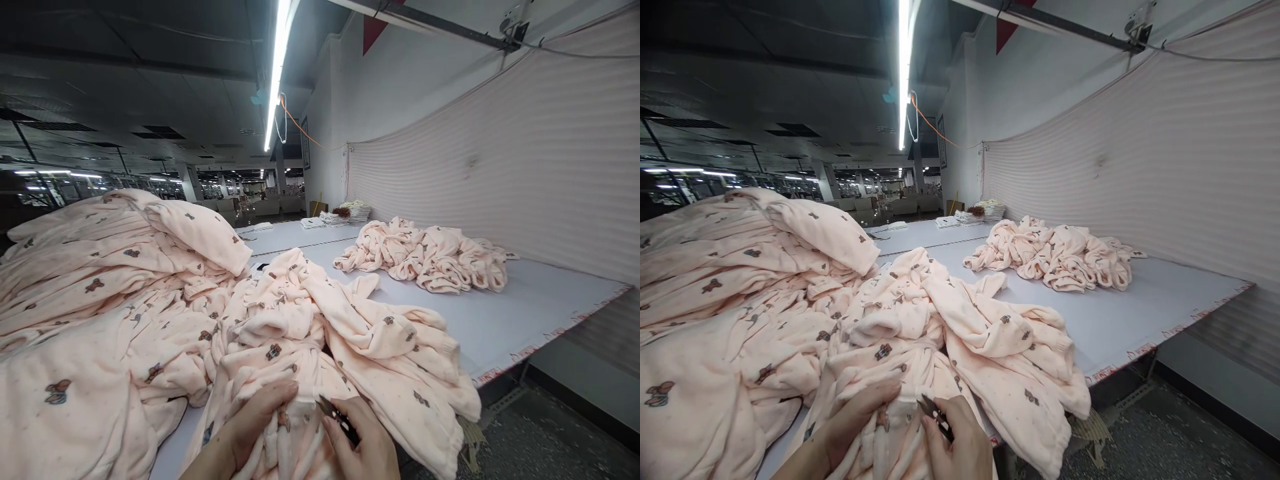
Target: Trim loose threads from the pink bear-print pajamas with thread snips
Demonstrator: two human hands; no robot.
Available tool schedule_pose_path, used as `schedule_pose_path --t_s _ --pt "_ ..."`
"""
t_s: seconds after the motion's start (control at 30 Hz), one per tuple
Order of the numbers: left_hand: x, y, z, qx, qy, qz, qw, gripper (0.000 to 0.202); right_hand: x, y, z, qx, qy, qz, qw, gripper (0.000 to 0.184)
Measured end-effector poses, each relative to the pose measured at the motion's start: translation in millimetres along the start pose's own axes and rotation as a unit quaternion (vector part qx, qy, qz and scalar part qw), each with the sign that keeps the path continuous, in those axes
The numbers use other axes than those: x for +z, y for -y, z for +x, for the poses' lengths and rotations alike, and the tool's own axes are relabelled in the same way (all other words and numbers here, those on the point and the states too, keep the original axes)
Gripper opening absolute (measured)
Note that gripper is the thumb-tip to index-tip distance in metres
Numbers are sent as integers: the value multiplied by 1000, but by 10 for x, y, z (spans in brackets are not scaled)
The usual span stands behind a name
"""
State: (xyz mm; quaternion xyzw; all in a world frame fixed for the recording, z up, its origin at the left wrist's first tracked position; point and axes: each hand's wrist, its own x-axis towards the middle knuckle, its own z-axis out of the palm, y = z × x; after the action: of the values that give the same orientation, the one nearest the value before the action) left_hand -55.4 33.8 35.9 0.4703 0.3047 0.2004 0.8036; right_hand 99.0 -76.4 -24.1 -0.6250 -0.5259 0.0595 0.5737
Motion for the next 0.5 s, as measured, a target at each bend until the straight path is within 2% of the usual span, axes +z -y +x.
schedule_pose_path --t_s 0.13,0.33,0.5 --pt "0 -4 -14 7 9 -11 1000 22 -22 38 38 20 -11 14 1000 22" --pt "13 -11 -25 -14 29 -59 998 22 -53 2 10 20 17 39 999 29" --pt "54 -20 -32 -27 36 -78 996 22 -8 57 26 30 -21 62 997 28"
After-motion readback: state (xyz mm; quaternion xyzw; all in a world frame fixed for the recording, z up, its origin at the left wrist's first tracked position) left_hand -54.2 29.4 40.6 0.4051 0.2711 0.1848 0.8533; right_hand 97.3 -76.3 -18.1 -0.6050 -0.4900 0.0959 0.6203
